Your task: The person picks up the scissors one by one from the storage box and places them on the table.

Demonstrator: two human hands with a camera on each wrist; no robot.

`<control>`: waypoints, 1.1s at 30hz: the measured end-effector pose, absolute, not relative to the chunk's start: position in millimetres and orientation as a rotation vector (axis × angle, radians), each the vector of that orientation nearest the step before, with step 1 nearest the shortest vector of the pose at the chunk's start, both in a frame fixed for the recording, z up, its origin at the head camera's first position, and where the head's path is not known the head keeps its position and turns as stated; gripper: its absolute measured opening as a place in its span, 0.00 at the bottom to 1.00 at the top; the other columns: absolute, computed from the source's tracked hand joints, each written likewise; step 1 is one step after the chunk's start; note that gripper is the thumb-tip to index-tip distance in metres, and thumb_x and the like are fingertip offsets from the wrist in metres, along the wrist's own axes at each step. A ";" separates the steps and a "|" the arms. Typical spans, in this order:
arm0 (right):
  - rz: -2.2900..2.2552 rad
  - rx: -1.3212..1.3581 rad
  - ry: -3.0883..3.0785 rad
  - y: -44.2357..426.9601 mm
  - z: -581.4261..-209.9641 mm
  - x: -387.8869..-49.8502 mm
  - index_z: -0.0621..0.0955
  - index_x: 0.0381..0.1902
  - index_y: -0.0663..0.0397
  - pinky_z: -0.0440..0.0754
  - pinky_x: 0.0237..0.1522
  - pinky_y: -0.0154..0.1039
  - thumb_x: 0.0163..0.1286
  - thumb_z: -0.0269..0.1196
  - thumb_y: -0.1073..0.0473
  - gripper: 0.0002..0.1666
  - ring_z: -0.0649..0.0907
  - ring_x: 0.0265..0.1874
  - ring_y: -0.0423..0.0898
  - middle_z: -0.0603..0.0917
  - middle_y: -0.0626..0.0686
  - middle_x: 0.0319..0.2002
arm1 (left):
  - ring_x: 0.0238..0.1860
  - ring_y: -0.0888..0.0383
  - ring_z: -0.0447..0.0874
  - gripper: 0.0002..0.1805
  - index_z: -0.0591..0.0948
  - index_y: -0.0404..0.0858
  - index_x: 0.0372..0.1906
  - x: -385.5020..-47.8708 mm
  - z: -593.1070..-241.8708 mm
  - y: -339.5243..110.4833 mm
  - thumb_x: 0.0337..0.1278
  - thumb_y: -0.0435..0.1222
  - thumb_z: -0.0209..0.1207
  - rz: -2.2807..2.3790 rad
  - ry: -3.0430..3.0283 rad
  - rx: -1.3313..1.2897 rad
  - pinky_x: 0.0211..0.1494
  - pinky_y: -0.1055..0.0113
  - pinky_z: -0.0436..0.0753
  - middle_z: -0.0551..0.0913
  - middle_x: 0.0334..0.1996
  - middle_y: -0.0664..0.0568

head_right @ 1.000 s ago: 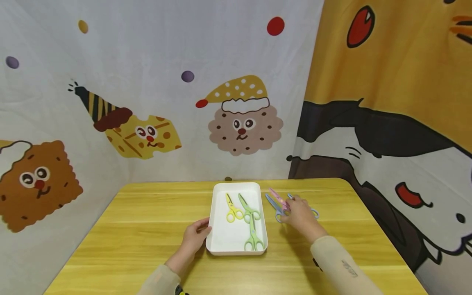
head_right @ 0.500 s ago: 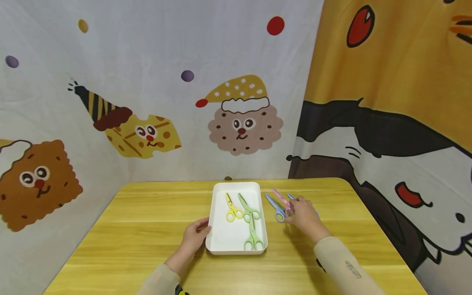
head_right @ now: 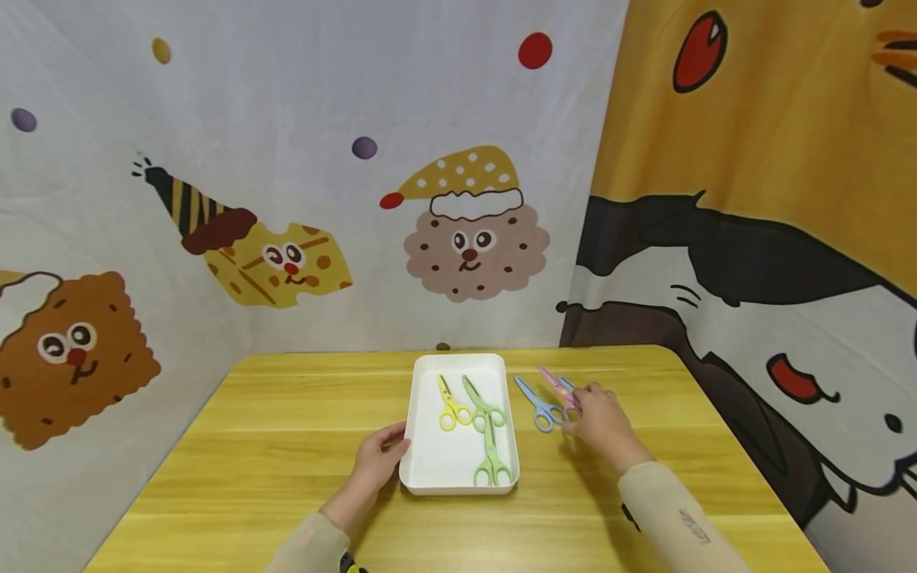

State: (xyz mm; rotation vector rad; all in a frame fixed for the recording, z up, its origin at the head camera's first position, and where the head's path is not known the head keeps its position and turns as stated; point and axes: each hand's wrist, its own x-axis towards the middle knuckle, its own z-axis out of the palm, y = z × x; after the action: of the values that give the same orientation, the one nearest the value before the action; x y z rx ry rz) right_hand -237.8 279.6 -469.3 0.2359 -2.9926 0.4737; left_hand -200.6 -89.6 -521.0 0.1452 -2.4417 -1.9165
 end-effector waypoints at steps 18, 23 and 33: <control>0.473 0.226 -2.973 292.4 -466.5 -231.8 0.79 0.42 0.67 0.69 0.28 0.41 0.48 0.69 0.55 0.26 0.71 0.28 0.50 0.75 0.58 0.33 | 0.45 0.51 0.82 0.18 0.78 0.27 0.53 -198.7 -516.1 -89.5 0.57 0.28 0.59 -1.893 -2.440 0.148 0.47 0.65 0.84 0.82 0.46 0.36; 0.463 0.204 -2.977 300.7 -470.4 -233.5 0.78 0.45 0.70 0.72 0.29 0.43 0.46 0.70 0.54 0.31 0.72 0.28 0.50 0.76 0.60 0.34 | 0.45 0.51 0.82 0.18 0.78 0.27 0.53 -198.3 -517.6 -89.7 0.58 0.28 0.59 -1.892 -2.444 0.137 0.46 0.64 0.84 0.82 0.46 0.36; 0.436 0.174 -2.992 311.1 -474.3 -234.7 0.77 0.50 0.72 0.75 0.32 0.48 0.47 0.70 0.54 0.35 0.74 0.30 0.53 0.77 0.64 0.38 | 0.47 0.48 0.82 0.18 0.78 0.27 0.54 -198.9 -518.1 -89.7 0.58 0.28 0.59 -1.903 -2.462 0.149 0.48 0.62 0.84 0.81 0.48 0.36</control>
State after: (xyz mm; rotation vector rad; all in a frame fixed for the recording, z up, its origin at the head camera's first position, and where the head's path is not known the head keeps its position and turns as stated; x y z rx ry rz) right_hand -234.7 311.1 -474.3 0.1737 -2.9924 0.4362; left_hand -198.9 -89.7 -518.1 0.1489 -2.4620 -1.9029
